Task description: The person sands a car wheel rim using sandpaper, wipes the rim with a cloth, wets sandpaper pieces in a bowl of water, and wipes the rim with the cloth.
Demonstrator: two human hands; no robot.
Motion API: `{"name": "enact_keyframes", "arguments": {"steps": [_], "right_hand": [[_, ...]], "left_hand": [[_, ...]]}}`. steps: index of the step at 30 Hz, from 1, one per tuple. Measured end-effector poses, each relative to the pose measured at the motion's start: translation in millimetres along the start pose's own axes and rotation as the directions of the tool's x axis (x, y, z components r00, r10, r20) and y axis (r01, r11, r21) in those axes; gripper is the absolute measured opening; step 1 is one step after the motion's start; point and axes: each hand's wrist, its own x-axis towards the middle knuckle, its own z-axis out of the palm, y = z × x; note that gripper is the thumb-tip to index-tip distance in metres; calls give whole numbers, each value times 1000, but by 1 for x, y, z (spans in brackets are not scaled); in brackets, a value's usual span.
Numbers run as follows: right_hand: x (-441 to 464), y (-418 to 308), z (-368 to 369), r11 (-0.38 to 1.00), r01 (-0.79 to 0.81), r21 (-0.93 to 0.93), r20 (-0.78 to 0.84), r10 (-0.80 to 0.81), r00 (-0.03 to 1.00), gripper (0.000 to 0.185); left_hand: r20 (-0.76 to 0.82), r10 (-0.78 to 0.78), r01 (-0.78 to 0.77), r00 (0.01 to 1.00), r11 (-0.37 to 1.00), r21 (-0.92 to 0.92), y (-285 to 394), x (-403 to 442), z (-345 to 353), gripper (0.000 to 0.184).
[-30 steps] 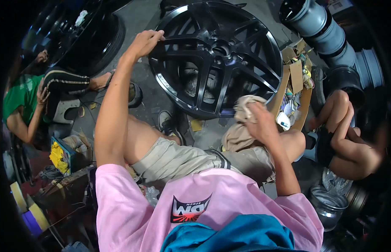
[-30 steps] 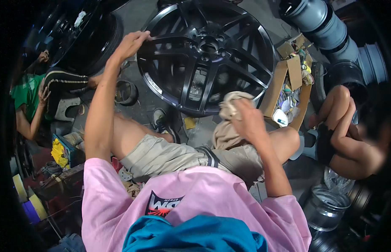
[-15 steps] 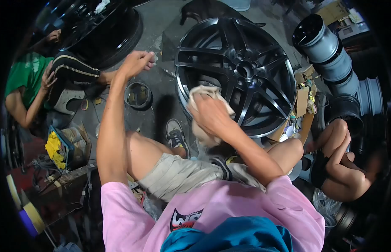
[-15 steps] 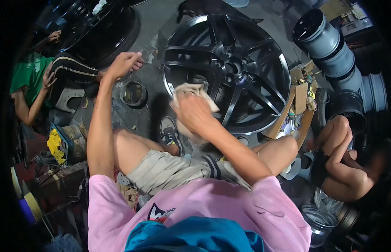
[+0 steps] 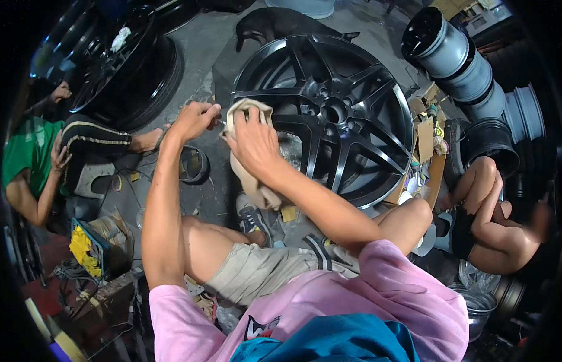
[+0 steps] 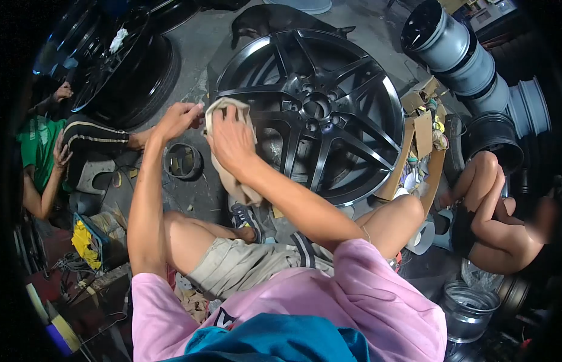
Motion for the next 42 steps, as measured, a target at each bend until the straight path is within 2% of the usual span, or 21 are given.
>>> {"name": "enact_keyframes", "arguments": {"steps": [2,4,5,6,8,9,11,12,13,16,18,20,22,24,28,29,30,32,35,39,42], "right_hand": [[34,6,4,997,-77,3,79,77,994,50],[60,10,-9,987,-144,75,335,111,936,44],[54,19,5,999,-14,34,148,9,989,35],[48,25,8,1000,-13,24,143,10,990,35],[36,32,7,956,285,69,8,-286,958,31],[39,35,3,936,321,143,-34,-320,947,25],[59,44,3,925,361,118,29,-367,930,25],[75,50,8,900,423,107,96,-433,897,26],[92,59,21,884,465,48,9,-466,885,20],[159,99,30,956,285,-69,129,-275,953,18],[196,124,3,977,112,-179,203,-75,976,22],[227,174,-8,972,-14,-234,156,52,986,28],[247,231,-31,928,-159,-337,143,217,966,34],[252,290,-65,870,-349,-348,122,411,903,36],[219,418,-123,783,-486,-389,95,559,824,48],[207,461,-132,798,-442,-411,119,527,841,53],[191,502,-141,833,-380,-402,122,461,879,52],[157,566,-156,845,-491,-212,187,528,828,36],[80,530,-202,760,-641,-110,212,648,732,32],[5,473,-238,650,-758,54,261,724,639,29],[-47,438,-252,585,-806,93,326,747,580,30]], "left_hand": [[-12,8,-8,1000,1000,5,-1,0,2,51],[-12,35,-35,999,999,-37,0,3,5,52],[-10,41,-41,999,998,-41,1,4,7,52],[-21,31,-32,999,997,-74,0,6,7,53],[-34,26,-30,999,993,-112,-2,11,7,54],[-23,-4,-2,1000,974,-228,-3,13,8,54],[-15,-54,43,998,900,-433,-4,17,16,57],[1,-42,38,999,904,-427,-1,19,19,57],[-4,-105,90,994,868,-488,3,19,18,58],[-10,-202,170,979,847,-504,9,19,13,60],[-188,-8,-35,982,974,-225,-2,27,22,60],[-153,-60,11,986,953,-304,17,23,22,55],[-1,-74,70,997,949,-309,14,30,21,51],[-30,-71,60,997,954,-294,22,26,21,50],[22,-111,113,994,970,-217,22,27,24,54],[27,-98,102,995,974,-205,19,30,23,54],[44,-88,95,995,977,-191,13,34,24,55],[80,-81,93,993,982,-162,13,37,24,53],[155,-91,127,984,963,-236,24,29,23,49],[230,-156,197,961,966,-168,21,32,20,54],[141,-136,166,981,959,-230,20,31,27,56]]}}
